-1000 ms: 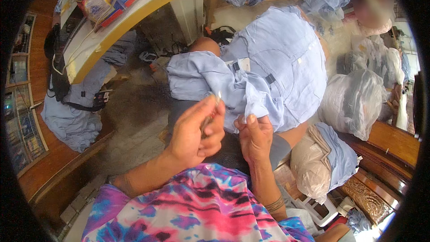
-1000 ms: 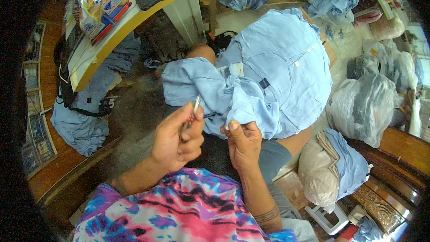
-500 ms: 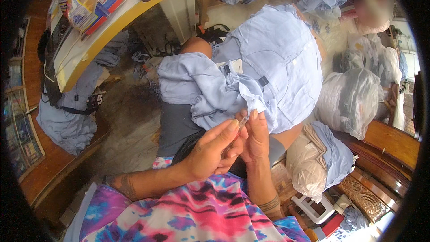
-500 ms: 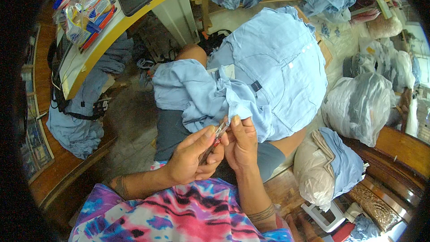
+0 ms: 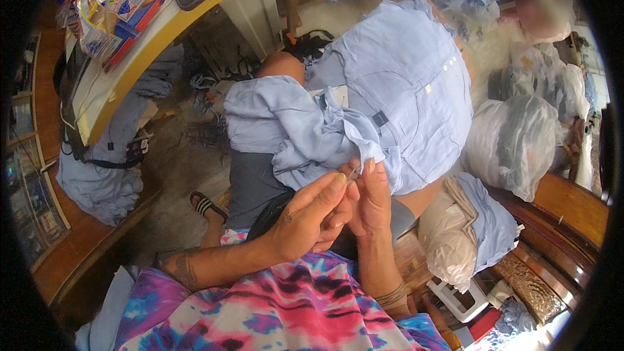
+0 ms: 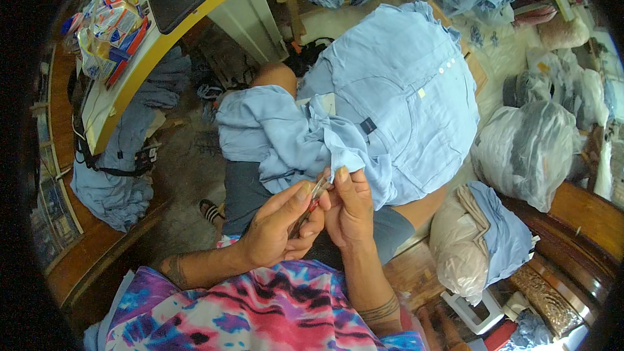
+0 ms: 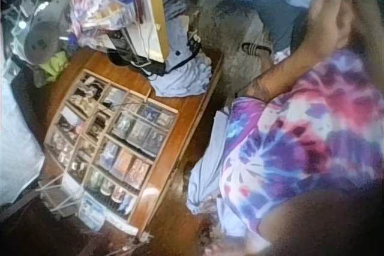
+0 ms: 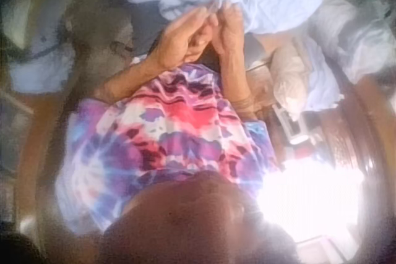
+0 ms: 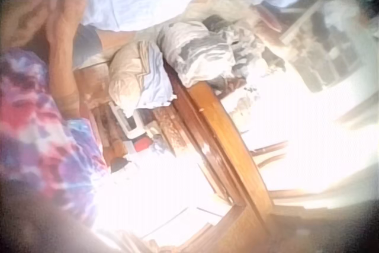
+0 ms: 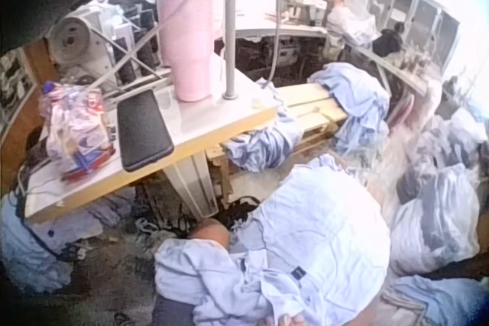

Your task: The person trims excess threads from light blue shirts using small snips and removes tags by hand while seated in a workshop.

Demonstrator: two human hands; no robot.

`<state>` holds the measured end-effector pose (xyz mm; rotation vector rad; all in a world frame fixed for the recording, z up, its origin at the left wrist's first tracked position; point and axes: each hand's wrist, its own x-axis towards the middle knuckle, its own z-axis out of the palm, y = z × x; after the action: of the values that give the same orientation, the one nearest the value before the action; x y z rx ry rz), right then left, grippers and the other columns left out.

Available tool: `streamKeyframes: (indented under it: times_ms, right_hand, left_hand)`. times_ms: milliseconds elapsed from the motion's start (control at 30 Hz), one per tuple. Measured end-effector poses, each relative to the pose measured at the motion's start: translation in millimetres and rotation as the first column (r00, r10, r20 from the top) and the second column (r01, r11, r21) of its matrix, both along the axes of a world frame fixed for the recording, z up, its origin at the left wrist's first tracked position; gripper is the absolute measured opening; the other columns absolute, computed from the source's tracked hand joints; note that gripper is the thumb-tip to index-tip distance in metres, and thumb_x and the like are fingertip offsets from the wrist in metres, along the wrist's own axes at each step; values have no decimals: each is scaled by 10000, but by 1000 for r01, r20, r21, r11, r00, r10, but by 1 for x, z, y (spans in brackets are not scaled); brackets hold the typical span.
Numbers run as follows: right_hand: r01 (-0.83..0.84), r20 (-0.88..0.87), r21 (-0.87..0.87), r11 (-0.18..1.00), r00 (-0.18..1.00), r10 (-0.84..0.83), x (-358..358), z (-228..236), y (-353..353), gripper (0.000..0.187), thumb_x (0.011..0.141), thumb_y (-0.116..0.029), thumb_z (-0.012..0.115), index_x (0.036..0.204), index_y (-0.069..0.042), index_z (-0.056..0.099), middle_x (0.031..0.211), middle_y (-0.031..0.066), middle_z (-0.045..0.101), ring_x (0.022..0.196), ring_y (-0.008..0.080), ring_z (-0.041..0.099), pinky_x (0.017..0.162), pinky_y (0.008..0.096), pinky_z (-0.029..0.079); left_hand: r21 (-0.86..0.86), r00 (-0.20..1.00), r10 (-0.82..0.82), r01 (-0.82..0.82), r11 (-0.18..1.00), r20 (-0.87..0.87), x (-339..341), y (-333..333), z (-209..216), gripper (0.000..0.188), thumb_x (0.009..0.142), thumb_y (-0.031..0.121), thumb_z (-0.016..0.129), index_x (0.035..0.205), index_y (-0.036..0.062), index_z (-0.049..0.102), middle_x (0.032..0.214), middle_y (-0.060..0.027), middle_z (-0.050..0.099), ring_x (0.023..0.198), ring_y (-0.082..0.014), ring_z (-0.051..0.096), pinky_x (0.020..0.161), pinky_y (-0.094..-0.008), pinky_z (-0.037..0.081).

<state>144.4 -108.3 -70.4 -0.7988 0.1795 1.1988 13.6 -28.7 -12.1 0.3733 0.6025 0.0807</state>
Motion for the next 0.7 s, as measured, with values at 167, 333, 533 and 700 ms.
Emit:
streamKeyframes:
  times_ms: [167, 333, 533, 700]
  right_hand:
    - [0, 7, -11, 1000, 1000, 0, 3, -4, 1, 221, 1021, -174, 656, 1212, -82, 594, 1013, 65, 652, 697, 117, 543, 627, 251, 470]
    - [15, 57, -28, 1000, 998, -13, 0, -3, 2, 227, 1006, -149, 674, 1210, -88, 596, 996, 51, 656, 713, 106, 549, 621, 241, 465]
    - [36, 106, -94, 995, 994, -26, -3, -4, 1, 279, 1008, -168, 675, 1255, -80, 582, 1001, 43, 653, 768, 112, 574, 655, 242, 489]
    - [44, 150, -106, 993, 988, -27, -5, -1, 2, 269, 990, -145, 702, 1229, -77, 598, 970, 43, 662, 668, 93, 548, 582, 230, 466]
  left_hand:
    - [9, 1000, 10, -10, 1000, -11, 4, 0, -2, 460, 1111, 503, 340, 1192, 79, 499, 768, -15, 453, 465, -50, 330, 413, -224, 314]
    - [-25, 999, 43, -43, 999, -7, 7, -1, -2, 459, 1115, 493, 321, 1198, 77, 497, 762, -25, 459, 450, -62, 332, 393, -238, 325]
    - [-23, 998, 65, -65, 998, -8, 6, -6, -3, 457, 1119, 484, 306, 1195, 73, 491, 751, -29, 464, 430, -73, 330, 380, -249, 336]
    - [42, 997, 68, -67, 997, -22, 5, -9, -1, 459, 1117, 490, 313, 1195, 72, 484, 750, -25, 466, 431, -73, 338, 379, -249, 340]
